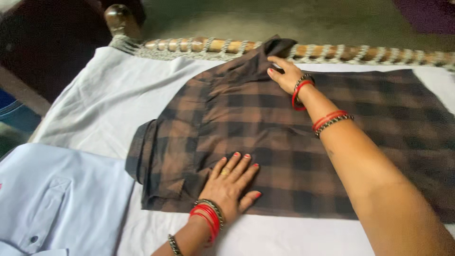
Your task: The person irons a brown and black checkered shirt laid out on a white cloth on a woven cot. They smooth the fabric, iron the main body and sleeves, then fold the shirt neatly. A light blue shirt is visible nearby but not handled.
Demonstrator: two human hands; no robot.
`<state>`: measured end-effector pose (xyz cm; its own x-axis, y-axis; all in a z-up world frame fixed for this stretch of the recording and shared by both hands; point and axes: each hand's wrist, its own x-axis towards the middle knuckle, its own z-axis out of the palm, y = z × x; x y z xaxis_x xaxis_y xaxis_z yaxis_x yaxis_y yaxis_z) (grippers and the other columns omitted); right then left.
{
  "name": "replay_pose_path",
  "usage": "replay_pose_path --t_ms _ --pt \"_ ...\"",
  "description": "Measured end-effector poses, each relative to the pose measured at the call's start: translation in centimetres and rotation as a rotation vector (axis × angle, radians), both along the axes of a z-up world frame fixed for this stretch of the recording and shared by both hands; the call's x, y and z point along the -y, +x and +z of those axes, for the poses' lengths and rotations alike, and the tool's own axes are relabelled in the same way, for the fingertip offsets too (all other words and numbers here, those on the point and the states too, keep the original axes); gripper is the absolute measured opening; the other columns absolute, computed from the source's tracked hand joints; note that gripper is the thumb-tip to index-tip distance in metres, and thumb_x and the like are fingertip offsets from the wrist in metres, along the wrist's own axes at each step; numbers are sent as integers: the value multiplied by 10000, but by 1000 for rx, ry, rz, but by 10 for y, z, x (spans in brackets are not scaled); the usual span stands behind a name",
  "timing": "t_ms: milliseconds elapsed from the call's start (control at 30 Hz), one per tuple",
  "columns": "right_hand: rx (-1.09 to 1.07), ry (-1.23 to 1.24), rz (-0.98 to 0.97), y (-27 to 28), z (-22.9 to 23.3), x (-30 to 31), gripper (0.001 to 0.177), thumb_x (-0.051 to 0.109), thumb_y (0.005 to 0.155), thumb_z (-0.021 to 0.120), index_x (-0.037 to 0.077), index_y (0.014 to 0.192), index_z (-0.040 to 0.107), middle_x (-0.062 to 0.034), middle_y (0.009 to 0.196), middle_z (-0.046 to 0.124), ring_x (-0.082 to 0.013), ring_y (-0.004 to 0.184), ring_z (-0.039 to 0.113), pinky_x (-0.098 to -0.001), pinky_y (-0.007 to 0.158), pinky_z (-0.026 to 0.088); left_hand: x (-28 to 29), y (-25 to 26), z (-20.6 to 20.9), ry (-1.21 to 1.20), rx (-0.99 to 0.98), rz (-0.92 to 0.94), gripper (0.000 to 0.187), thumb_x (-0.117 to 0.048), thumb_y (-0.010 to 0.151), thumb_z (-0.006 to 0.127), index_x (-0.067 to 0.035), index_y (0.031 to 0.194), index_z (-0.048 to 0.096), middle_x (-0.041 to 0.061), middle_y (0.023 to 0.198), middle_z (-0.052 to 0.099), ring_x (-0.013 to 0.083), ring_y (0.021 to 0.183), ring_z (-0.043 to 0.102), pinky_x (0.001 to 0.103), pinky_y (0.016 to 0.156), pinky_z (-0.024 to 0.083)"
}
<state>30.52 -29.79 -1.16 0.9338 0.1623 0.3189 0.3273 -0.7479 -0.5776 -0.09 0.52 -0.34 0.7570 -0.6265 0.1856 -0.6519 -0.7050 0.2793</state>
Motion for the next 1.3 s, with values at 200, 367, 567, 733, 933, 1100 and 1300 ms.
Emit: replay_pose_path --t_ms 200,367,567,733,933,1100,1300 --pt "-112 242 -216 42 11 -46 326 176 914 776 104 1228 730 -89 1316 693 -226 1176 653 -371 1021 489 -1 5 -2 -41 -66 -30 684 -557 981 479 -154 1527 398 137 1615 294 326 1504 182 523 1181 105" --pt "113 568 -179 -19 25 -36 179 -6 850 795 19 1014 727 -63 1002 744 -138 883 692 -286 813 572 -3 2 5 5 -84 -8 680 -553 999 427 -163 1554 378 118 1650 275 302 1535 164 508 1213 96" --pt "-280 732 -273 -98 15 -11 427 53 740 791 47 1127 611 -76 872 699 -140 702 668 -292 568 540 2 2 11 52 -111 5 680 -558 999 412 -160 1548 362 116 1642 254 300 1526 141 513 1207 76" --pt "-153 547 -463 -23 34 -12 572 295 864 849 -2 1254 554 -84 913 687 -95 620 687 -261 452 553 3 1 6 47 -87 4 680 -558 1000 417 -160 1549 370 114 1647 259 302 1529 148 512 1206 79" --pt "-505 698 -531 38 9 -28 499 69 832 791 -142 1273 695 -216 1013 756 -125 550 654 -269 446 447 2 6 -1 57 -93 -5 687 -574 997 404 -174 1553 365 114 1645 259 307 1524 153 513 1204 75" --pt "-124 139 -437 13 19 -24 740 -67 817 672 134 1512 513 -233 1194 699 -271 901 686 -382 726 550 2 4 1 51 -78 -5 676 -571 1003 398 -182 1555 361 113 1642 261 309 1525 147 516 1200 70" --pt "-167 -642 -282 13 36 -39 715 34 822 721 274 1462 510 -181 1279 615 -378 1188 588 -540 974 474 3 5 1 46 -88 -8 667 -570 1002 390 -189 1549 361 113 1642 248 307 1517 143 519 1190 71"
